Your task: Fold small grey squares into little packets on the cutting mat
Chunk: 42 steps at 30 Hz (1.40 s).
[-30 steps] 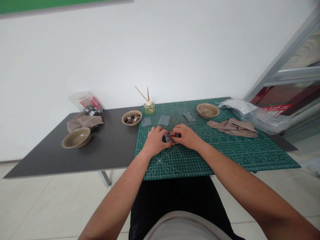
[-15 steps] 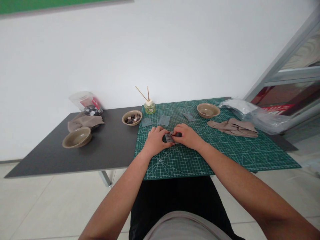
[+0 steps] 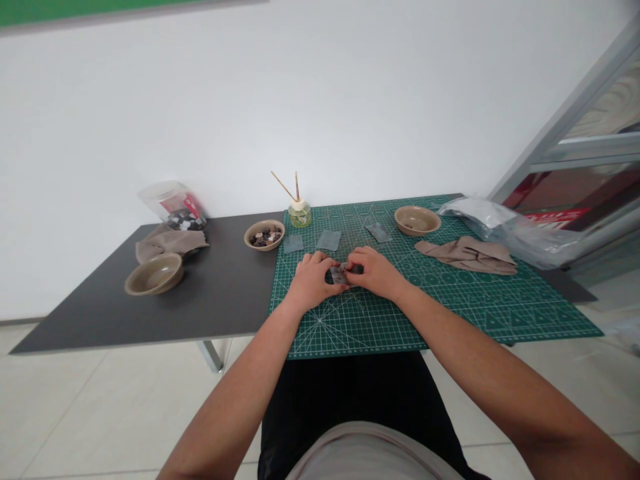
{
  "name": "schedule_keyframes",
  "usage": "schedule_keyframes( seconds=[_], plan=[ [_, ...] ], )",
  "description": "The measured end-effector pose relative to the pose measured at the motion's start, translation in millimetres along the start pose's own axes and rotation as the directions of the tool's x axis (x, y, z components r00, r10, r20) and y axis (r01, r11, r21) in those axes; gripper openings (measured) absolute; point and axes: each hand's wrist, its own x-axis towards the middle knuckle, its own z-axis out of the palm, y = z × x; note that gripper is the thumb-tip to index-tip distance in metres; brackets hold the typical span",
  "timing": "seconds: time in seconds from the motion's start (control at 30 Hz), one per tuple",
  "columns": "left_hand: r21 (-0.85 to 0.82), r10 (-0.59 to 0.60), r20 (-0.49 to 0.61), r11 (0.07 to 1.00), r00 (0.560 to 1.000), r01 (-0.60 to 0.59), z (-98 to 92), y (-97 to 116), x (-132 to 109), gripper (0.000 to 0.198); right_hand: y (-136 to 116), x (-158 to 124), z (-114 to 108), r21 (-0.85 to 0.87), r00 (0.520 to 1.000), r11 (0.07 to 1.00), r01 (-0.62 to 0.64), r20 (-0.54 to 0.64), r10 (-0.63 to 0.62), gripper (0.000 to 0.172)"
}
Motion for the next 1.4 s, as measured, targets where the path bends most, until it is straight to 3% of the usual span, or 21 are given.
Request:
schedule_keyframes(
  seconds=[0.13, 0.27, 0.43, 0.77, 0.9, 1.03, 1.13, 1.3, 1.4],
  plan=[
    [0.003, -0.004, 0.008, 1.000, 1.000, 0.004, -0.2, 0.0, 0.4, 0.049, -1.6, -1.4, -1.7, 0.008, 1.000, 1.000, 0.022, 0.010, -0.022, 0.020],
    [0.008, -0.012, 0.013, 1.000, 1.000, 0.012, -0.5, 0.6, 0.5, 0.047, -1.0, -0.8, -2.0, 0.066, 0.994, 0.994, 0.090, 0.052, -0.094, 0.012],
    [0.008, -0.009, 0.009, 1.000, 1.000, 0.009, -0.6, 0.6, 0.5, 0.050, -1.3, 0.0, -0.5, -0.015, 1.000, 1.000, 0.001, -0.002, -0.001, 0.014],
    [0.002, -0.002, 0.001, 1.000, 1.000, 0.002, -1.0, 1.7, -0.6, 0.049, 0.6, -0.3, 0.0, 0.022, 1.000, 1.000, 0.007, -0.011, -0.007, 0.005],
    [-0.003, -0.011, 0.003, 1.000, 1.000, 0.011, -2.2, 2.9, -1.1, 0.048, -1.2, -0.6, -0.5, 0.066, 0.997, 0.995, 0.073, 0.028, -0.075, 0.010],
    [-0.003, -0.007, 0.004, 1.000, 1.000, 0.007, -2.5, 2.8, -0.7, 0.048, -3.3, -1.1, -1.0, 0.016, 1.000, 1.000, 0.026, 0.005, -0.026, 0.019],
    [-0.002, -0.010, 0.005, 1.000, 1.000, 0.010, -2.3, 2.5, -0.2, 0.048, -2.2, -0.6, -0.5, -0.005, 1.000, 1.000, 0.029, -0.001, -0.029, 0.014],
    [0.006, -0.015, 0.010, 1.000, 1.000, 0.015, -2.4, 2.8, -0.6, 0.047, -0.8, 0.1, -0.3, 0.072, 0.988, 0.988, 0.138, 0.060, -0.143, 0.012],
    [0.008, -0.009, 0.005, 1.000, 1.000, 0.009, -1.9, 2.3, -0.8, 0.047, -1.2, -0.2, -0.2, 0.067, 0.994, 0.993, 0.093, 0.052, -0.096, 0.016]
  ],
)
